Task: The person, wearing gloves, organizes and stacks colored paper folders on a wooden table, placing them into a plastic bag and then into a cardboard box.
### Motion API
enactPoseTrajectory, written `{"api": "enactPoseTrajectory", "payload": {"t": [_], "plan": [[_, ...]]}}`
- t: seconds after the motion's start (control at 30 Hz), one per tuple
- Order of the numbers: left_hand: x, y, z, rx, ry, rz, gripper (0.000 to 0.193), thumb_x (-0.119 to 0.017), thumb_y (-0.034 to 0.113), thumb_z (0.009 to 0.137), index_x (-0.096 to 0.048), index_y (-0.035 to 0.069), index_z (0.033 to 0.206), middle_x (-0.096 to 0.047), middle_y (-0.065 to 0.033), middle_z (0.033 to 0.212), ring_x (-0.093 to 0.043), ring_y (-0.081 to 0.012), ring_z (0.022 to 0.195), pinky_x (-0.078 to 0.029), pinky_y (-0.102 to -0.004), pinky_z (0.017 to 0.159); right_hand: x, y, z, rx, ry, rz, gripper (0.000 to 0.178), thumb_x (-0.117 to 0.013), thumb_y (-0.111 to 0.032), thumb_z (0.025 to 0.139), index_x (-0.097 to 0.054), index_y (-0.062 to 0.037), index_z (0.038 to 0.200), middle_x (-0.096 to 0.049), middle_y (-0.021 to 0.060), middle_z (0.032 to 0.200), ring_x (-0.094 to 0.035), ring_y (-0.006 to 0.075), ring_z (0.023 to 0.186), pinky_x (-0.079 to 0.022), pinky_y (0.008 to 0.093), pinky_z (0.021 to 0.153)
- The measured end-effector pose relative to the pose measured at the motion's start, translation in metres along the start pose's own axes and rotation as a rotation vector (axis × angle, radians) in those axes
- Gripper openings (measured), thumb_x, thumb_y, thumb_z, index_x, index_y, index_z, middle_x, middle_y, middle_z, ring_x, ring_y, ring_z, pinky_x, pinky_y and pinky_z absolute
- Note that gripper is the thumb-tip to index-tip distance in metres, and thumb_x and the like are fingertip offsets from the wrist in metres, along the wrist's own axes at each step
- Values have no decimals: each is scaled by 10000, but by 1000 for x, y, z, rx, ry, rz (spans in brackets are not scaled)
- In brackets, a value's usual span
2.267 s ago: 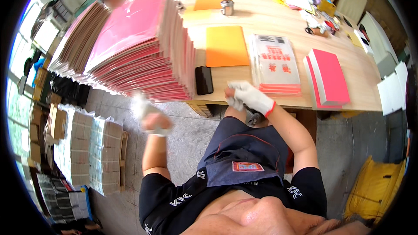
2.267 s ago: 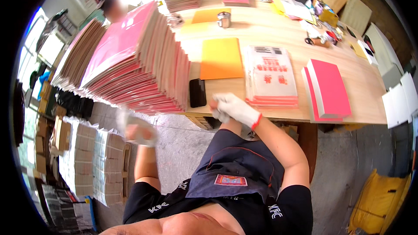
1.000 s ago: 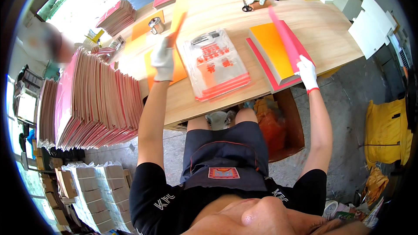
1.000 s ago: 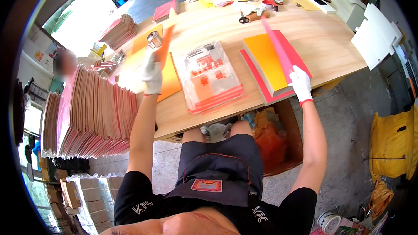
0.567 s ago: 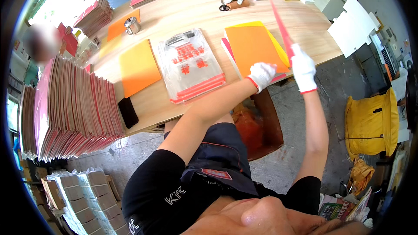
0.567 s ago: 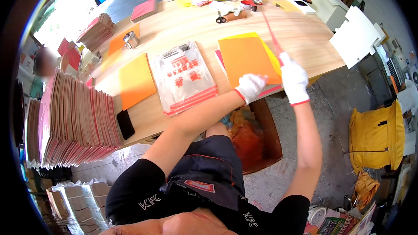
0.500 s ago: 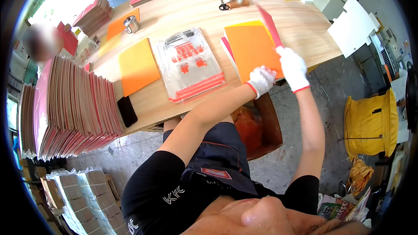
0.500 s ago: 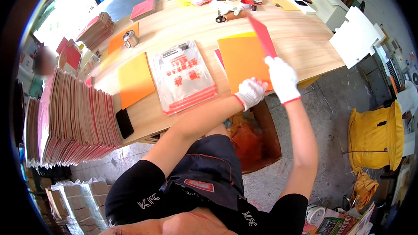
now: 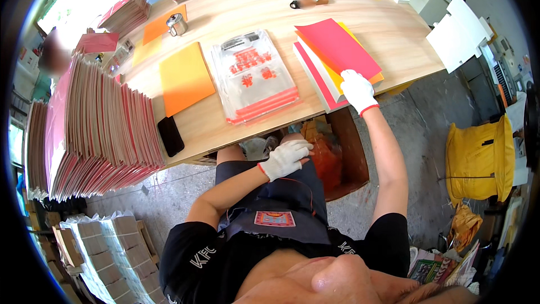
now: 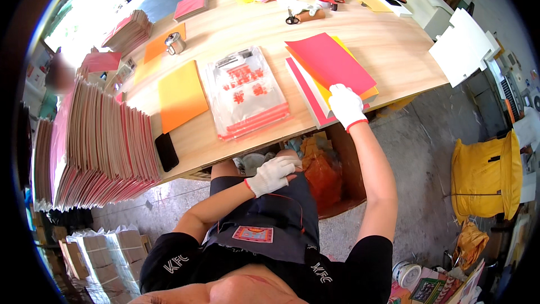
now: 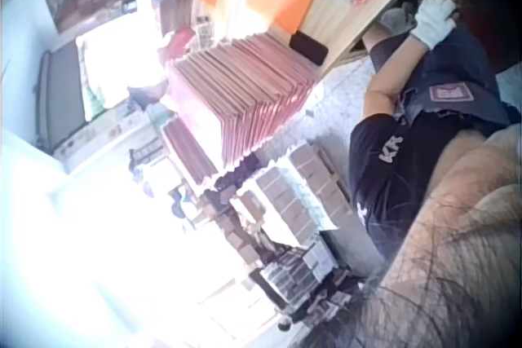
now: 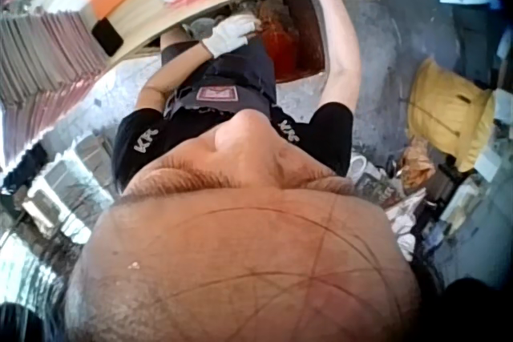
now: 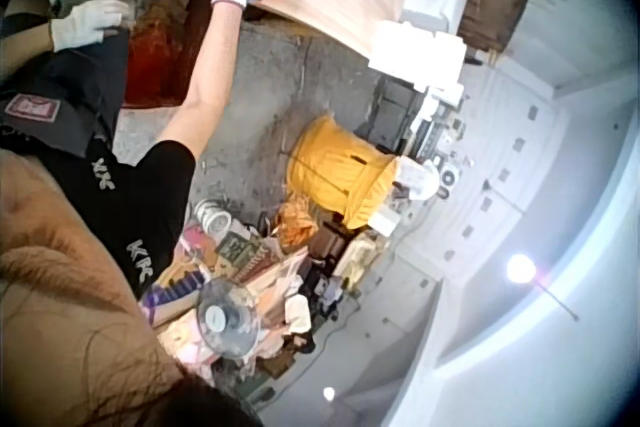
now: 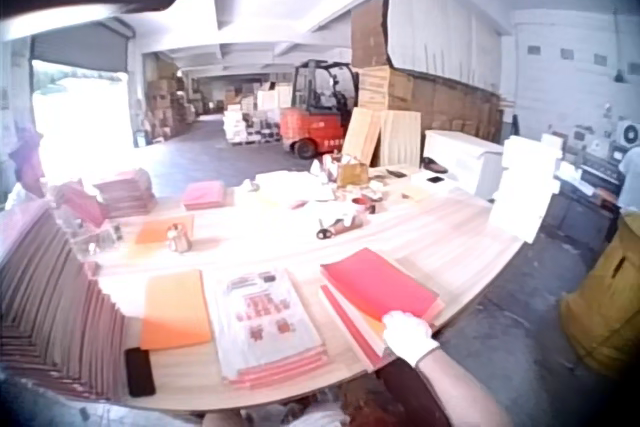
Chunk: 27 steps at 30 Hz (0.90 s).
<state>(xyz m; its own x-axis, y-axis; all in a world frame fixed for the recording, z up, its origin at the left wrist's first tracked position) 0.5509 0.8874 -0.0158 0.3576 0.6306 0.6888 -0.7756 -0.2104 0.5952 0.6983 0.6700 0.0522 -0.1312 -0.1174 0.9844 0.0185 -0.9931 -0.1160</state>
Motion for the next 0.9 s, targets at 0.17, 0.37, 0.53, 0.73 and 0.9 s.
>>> {"api": "enactPoseTrajectory", "payload": {"t": [0.17,0.37,0.53,0.73,0.9], "plan": [[5,-4,-34,44,31,-6,182,-689,136,759,-637,94,929,-628,-78,1108,-589,-276,1053,-492,-378,880,-1,-10,-4,-21,5,-42,214,-525,-251,819,-595,-82,930,-597,107,1032,-581,321,973,-476,445,822],[19,-6,-59,73,80,-40,186,-691,82,746,-643,68,925,-637,-96,1089,-597,-288,1045,-502,-380,867,-3,1,3,-56,-70,45,268,-513,-283,815,-618,-77,952,-611,117,1051,-581,324,985,-468,429,843],[27,-11,-78,118,95,-47,188,-691,58,739,-647,46,921,-640,-109,1078,-602,-298,1038,-508,-382,864,9,-5,3,-68,-106,100,278,-509,-286,810,-627,-79,952,-610,137,1051,-571,336,997,-460,427,847],[23,-17,-91,167,90,-73,190,-682,51,743,-658,38,931,-640,-116,1075,-602,-301,1042,-506,-382,867,13,-10,3,-76,-155,80,258,-515,-279,804,-627,-80,923,-612,146,1024,-565,343,993,-455,438,835],[18,-18,-95,181,90,-91,221,-675,52,747,-665,36,967,-640,-121,1077,-598,-308,1045,-501,-382,874,13,-11,2,-99,-176,66,259,-520,-284,799,-630,-84,923,-612,150,1026,-566,348,989,-454,445,835]]}}
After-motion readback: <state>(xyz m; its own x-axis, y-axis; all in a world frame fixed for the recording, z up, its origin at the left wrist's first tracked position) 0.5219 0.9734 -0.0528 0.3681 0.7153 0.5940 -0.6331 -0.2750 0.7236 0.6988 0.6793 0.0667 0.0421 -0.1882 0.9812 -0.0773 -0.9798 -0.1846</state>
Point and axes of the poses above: each hand's wrist, its own z-axis towards the middle knuckle, its own x-axis out of the back of the hand, y = z × x, the point moved 8 cm from there along z, towards the middle knuckle
